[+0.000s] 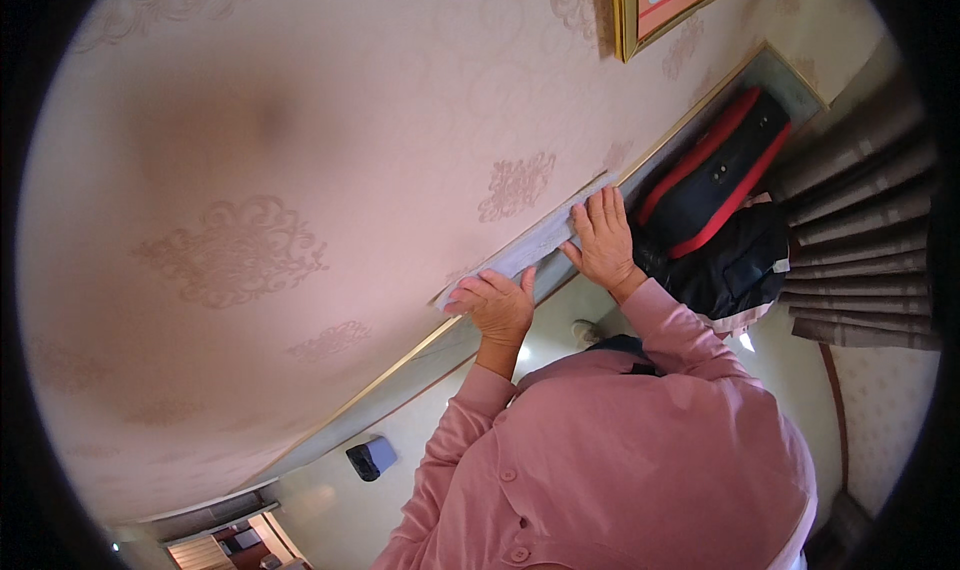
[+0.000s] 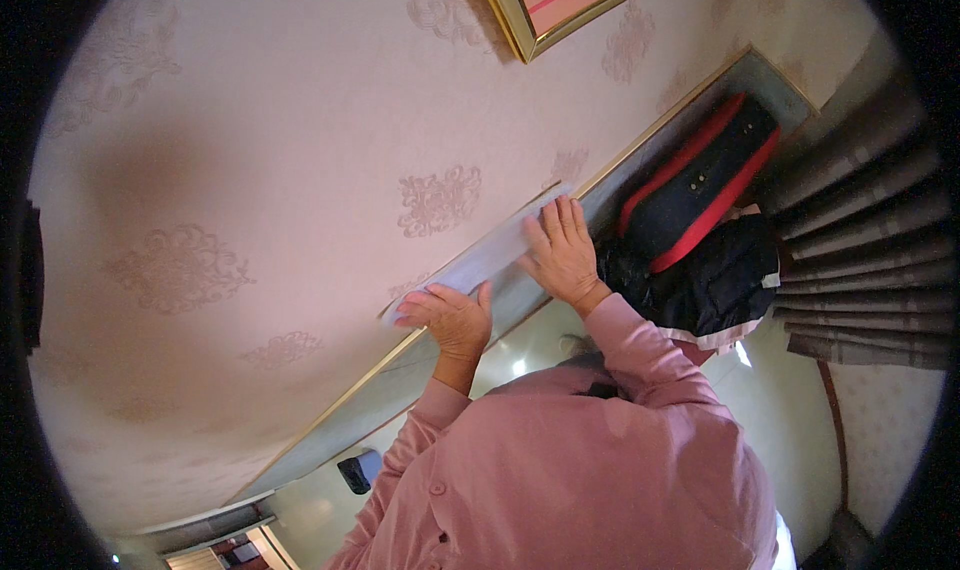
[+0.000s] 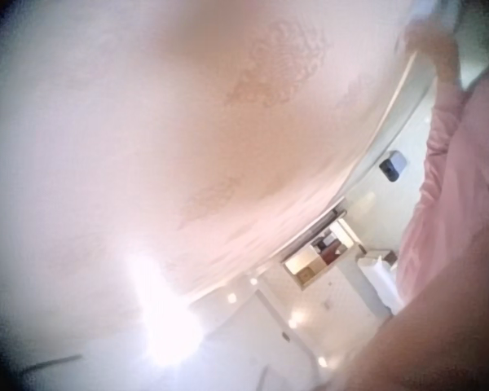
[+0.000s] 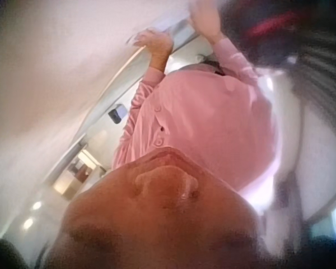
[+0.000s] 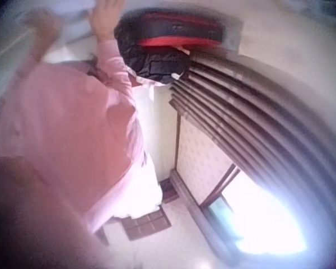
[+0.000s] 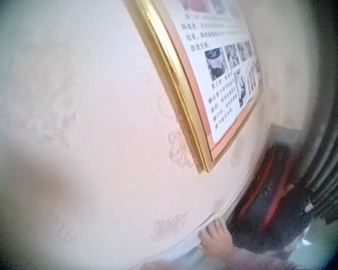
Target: The person wipes a wall and then a bedside table with a cloth. They open the table drawer and wipe the interior surfaces, repeatedly folding the cloth and continuing to clean the drawer until the end of the clip.
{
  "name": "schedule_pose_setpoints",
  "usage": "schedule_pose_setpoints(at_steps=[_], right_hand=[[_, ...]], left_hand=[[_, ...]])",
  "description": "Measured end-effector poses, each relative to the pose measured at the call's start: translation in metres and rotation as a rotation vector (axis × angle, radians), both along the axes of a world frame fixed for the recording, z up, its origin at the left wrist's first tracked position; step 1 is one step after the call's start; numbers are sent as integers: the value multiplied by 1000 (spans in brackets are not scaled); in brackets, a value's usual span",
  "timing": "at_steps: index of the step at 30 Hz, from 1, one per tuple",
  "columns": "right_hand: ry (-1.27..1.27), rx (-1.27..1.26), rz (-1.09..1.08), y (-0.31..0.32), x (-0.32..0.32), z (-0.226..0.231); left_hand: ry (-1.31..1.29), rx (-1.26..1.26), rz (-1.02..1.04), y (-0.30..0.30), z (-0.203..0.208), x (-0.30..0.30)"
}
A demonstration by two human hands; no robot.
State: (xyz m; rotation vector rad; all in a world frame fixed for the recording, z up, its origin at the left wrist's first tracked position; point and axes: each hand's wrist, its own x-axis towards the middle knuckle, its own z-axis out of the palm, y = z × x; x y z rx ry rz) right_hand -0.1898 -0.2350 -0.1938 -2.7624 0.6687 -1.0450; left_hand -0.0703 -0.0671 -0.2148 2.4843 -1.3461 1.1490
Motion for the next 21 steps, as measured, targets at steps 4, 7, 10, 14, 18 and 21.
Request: schedule_pose_setpoints(at_steps=[4, 7, 10, 14, 18, 21], right_hand=[[-26, 48, 28, 2, -8, 14], [-44, 119, 14, 5, -8, 21], [-120, 169, 30, 12, -3, 26], [-223, 197, 50, 21, 5, 34], [-245, 152, 21, 11, 10, 49], [-296, 77, 56, 5, 16, 60]], left_hand=[[89, 4, -39, -6, 12, -7], [44, 9, -55, -15, 13, -10], [93, -2, -32, -18, 20, -10], [149, 2, 7, -16, 43, -15], [232, -59, 47, -25, 72, -26], [86, -153, 81, -29, 91, -28]])
